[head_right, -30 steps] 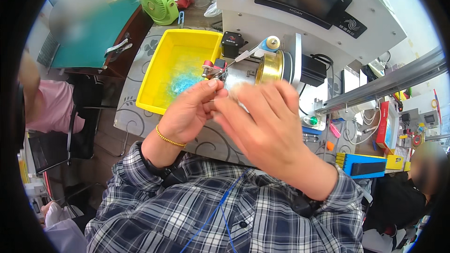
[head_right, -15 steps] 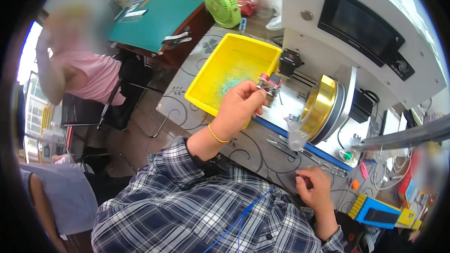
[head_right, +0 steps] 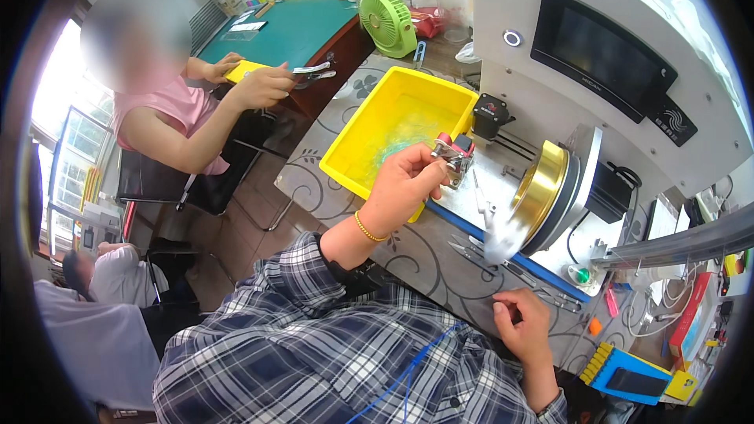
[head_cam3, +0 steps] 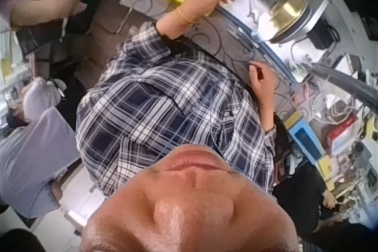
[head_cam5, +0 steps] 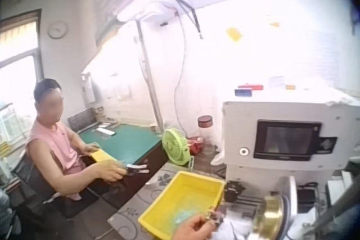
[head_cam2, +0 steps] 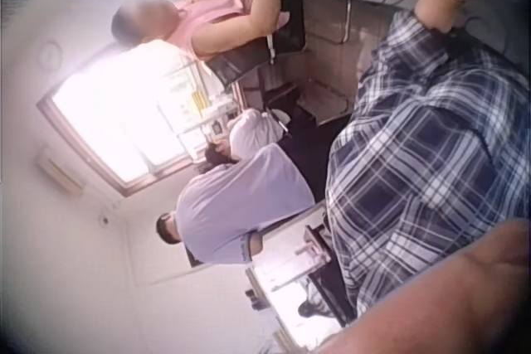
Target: Assembling small electronic or mechanical components using a specialized assembly machine and liquid adhesive.
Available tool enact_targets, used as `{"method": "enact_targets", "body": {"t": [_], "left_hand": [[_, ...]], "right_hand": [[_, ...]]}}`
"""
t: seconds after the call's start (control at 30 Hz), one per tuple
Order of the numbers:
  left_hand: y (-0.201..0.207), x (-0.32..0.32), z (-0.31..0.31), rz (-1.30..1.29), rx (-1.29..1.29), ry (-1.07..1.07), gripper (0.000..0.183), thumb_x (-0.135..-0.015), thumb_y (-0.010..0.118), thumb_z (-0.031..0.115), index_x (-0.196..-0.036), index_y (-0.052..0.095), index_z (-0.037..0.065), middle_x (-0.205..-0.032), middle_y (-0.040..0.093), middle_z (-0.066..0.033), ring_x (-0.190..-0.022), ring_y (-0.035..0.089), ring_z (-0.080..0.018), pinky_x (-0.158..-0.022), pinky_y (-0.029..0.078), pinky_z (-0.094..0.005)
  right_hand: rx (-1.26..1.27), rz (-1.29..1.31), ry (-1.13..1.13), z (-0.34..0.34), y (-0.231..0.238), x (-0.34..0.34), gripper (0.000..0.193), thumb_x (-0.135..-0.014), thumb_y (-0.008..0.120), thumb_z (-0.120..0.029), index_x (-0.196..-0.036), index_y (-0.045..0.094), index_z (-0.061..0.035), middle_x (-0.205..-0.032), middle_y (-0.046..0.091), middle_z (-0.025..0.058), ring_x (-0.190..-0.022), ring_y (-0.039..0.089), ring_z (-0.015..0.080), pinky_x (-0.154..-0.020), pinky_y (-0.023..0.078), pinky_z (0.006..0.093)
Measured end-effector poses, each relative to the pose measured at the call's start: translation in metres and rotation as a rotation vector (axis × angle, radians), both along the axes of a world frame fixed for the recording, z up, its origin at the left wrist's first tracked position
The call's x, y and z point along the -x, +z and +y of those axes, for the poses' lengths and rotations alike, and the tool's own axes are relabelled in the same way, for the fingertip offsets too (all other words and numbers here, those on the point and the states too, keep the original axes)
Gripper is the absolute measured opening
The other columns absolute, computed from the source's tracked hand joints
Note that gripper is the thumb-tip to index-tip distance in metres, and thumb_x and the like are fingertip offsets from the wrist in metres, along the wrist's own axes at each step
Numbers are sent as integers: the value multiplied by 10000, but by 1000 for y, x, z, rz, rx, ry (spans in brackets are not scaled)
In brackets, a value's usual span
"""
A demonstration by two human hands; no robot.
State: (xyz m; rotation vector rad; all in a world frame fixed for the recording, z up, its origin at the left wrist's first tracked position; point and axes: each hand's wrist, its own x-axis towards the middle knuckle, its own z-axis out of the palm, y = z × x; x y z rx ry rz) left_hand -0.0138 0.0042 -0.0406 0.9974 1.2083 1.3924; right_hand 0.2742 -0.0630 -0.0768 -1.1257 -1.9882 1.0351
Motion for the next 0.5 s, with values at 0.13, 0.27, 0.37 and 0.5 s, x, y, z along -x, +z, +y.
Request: {"method": "enact_targets", "body": {"t": [0.13, 0.27, 0.37, 0.5], "left_hand": [[0, -1, 0, 6, 13, -8, 134, -892, 630, 142, -835, 588, 28, -738, 621, -10, -618, 565, -64, -583, 458, -214], [1, -4, -1, -9, 30, 13, 135, -897, 629, 144, -843, 595, 25, -741, 629, -6, -613, 568, -64, -583, 460, -212], [4, -4, -1, 20, 57, 7, 125, -901, 628, 132, -846, 593, 25, -747, 638, -12, -611, 569, -66, -578, 461, -213], [8, -4, -2, 34, 80, 16, 114, -902, 627, 121, -856, 589, 24, -760, 644, -22, -611, 568, -70, -576, 458, -212]], "right_hand": [[-11, -20, 1, 1, 2, 2, 88, -790, 673, -81, -872, 673, -51, -721, 594, 53, -551, 530, 134, -516, 409, 252], [-58, -10, 21, 3, 2, 3, 87, -788, 680, -96, -863, 672, -54, -711, 593, 53, -522, 534, 142, -502, 412, 259], [-78, -34, 54, 6, 2, 1, 89, -780, 687, -103, -856, 672, -58, -708, 598, 52, -518, 545, 147, -494, 415, 260], [-52, -10, 20, 5, 1, 2, 93, -770, 692, -105, -850, 674, -62, -707, 604, 49, -514, 548, 145, -493, 416, 258]]}}
